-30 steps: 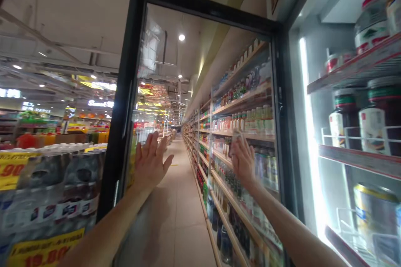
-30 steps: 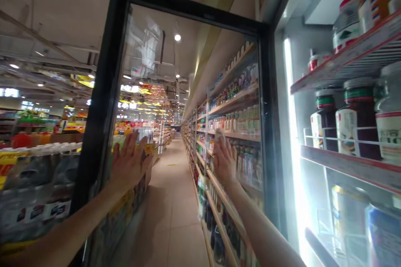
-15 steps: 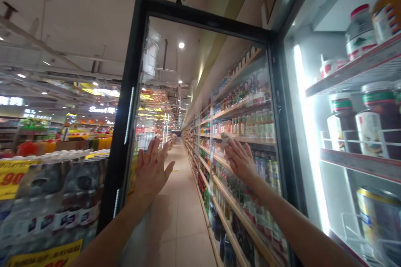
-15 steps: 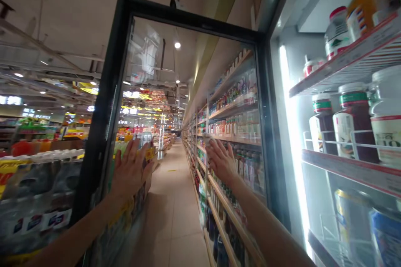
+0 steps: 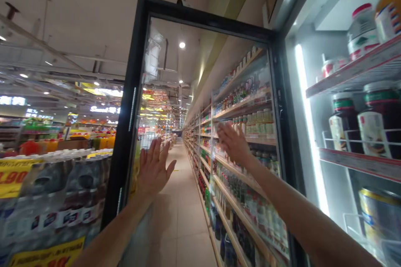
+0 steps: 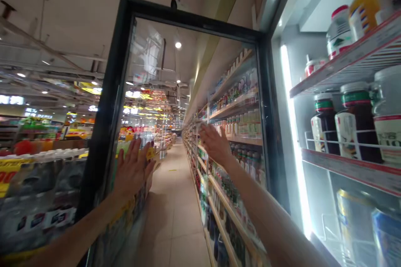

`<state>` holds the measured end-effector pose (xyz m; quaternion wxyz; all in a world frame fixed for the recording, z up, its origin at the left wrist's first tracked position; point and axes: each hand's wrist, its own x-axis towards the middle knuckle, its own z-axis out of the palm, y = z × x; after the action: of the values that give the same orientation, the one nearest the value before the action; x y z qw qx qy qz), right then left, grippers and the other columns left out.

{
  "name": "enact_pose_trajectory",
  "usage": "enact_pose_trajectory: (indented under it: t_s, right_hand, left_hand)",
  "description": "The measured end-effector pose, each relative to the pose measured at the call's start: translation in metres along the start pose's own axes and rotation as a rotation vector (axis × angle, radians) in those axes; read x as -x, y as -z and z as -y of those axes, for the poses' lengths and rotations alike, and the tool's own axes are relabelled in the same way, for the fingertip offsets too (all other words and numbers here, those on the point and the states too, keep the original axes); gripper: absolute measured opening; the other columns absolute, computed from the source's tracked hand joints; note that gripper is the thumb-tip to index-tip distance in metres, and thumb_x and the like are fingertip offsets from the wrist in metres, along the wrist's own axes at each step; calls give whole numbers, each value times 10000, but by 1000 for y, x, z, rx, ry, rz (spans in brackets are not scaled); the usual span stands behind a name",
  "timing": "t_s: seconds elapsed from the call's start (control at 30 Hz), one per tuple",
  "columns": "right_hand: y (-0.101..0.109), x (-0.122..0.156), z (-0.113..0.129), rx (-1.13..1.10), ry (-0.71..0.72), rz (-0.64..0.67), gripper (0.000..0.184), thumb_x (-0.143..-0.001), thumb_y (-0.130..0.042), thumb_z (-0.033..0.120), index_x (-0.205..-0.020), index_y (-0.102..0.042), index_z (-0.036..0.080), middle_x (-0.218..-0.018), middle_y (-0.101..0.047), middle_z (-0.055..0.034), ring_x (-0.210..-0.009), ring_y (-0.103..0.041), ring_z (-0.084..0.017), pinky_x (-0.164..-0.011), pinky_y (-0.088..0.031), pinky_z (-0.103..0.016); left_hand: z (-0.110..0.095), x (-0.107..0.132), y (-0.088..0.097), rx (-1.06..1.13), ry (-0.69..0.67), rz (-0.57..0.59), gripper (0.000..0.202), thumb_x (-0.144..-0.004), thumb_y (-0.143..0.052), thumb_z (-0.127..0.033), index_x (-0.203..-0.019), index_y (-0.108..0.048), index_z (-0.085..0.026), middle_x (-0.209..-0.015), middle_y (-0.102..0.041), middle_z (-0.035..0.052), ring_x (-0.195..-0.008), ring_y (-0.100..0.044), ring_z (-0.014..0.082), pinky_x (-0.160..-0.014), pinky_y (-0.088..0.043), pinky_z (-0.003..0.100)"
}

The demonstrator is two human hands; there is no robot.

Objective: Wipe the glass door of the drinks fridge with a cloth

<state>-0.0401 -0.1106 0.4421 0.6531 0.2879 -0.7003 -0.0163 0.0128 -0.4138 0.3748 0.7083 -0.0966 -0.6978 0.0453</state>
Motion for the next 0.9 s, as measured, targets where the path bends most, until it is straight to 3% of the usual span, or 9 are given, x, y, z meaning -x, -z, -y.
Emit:
enact_pose_trajectory:
  t_s: [0.1, 0.17, 0.23, 0.33, 0.4, 0.6, 0.67, 0.8, 0.9]
  right_hand:
    - [10, -7, -40, 24, -519, -189, 477, -858, -327, 211, -1297, -506, 162, -1401, -442, -123, -1304, -363, -281, -1058, -238, -549]
    - [12, -18, -48, 22, -720, -273, 486, -863, -304, 221, -1287, -510, 101, -1391, -438, -162, -1281, -384, -302, -1031, -274, -554]
    - [7, -30, -31, 3, -615, -235, 479, -858, -330, 220, -1295, -507, 139, -1395, -446, -132, -1288, -379, -292, -1028, -292, -537]
    - [-2, -39, 12, -34, -94, -51, 475, -844, -392, 200, -1305, -496, 252, -1412, -448, -43, -1335, -325, -236, -1078, -251, -485]
    - [-4, -40, 23, -31, 96, 13, 476, -840, -404, 187, -1296, -499, 285, -1413, -449, -17, -1344, -313, -212, -1106, -199, -475]
    - [6, -54, -13, -23, -658, -259, 483, -849, -331, 208, -1298, -504, 166, -1421, -417, -128, -1307, -349, -313, -1033, -262, -567]
    - [4, -64, 1, -54, -551, -233, 485, -850, -339, 210, -1308, -495, 187, -1423, -421, -105, -1316, -335, -297, -1036, -278, -535]
    - [-3, -72, 48, -85, 47, -1, 464, -850, -395, 202, -1297, -506, 254, -1427, -433, -23, -1354, -288, -233, -1092, -223, -466]
    - [-1, -68, 47, -58, -21, -9, 443, -866, -376, 214, -1284, -516, 254, -1421, -441, -28, -1341, -318, -239, -1088, -209, -499]
  left_hand:
    - [-2, 0, 2, 13, 11, 19, 609, -896, -428, -367, -1447, -212, -222, -1503, -239, 139, -1397, -192, 288, -1113, -151, 540]
    - [-3, -1, 4, 9, 11, 12, 622, -896, -431, -366, -1452, -189, -228, -1505, -232, 133, -1397, -192, 284, -1116, -146, 537]
    - [-3, -1, 4, -2, 7, -1, 624, -898, -429, -368, -1453, -182, -226, -1503, -236, 135, -1396, -197, 281, -1115, -150, 534]
    - [-2, 0, 4, -12, -2, -12, 608, -901, -420, -371, -1448, -206, -213, -1494, -257, 148, -1393, -207, 283, -1110, -163, 533]
    - [-1, 0, 4, -16, 0, -3, 603, -900, -420, -379, -1444, -227, -201, -1485, -279, 155, -1392, -209, 287, -1108, -167, 533]
    - [-3, 1, 2, -33, -5, 10, 576, -893, -422, -377, -1420, -294, -184, -1458, -340, 155, -1374, -258, 298, -1102, -172, 535]
    - [-2, 1, 4, -53, -10, 11, 564, -889, -424, -376, -1405, -327, -169, -1448, -356, 164, -1358, -287, 314, -1085, -198, 545]
    - [8, -12, 20, -82, -53, 75, 501, -873, -454, -385, -1333, -445, -187, -1380, -459, 149, -1287, -398, 317, -1035, -294, 518]
    - [21, -39, 36, -88, -98, 187, 437, -871, -454, -357, -1276, -507, -199, -1372, -477, 122, -1288, -403, 290, -1034, -324, 471]
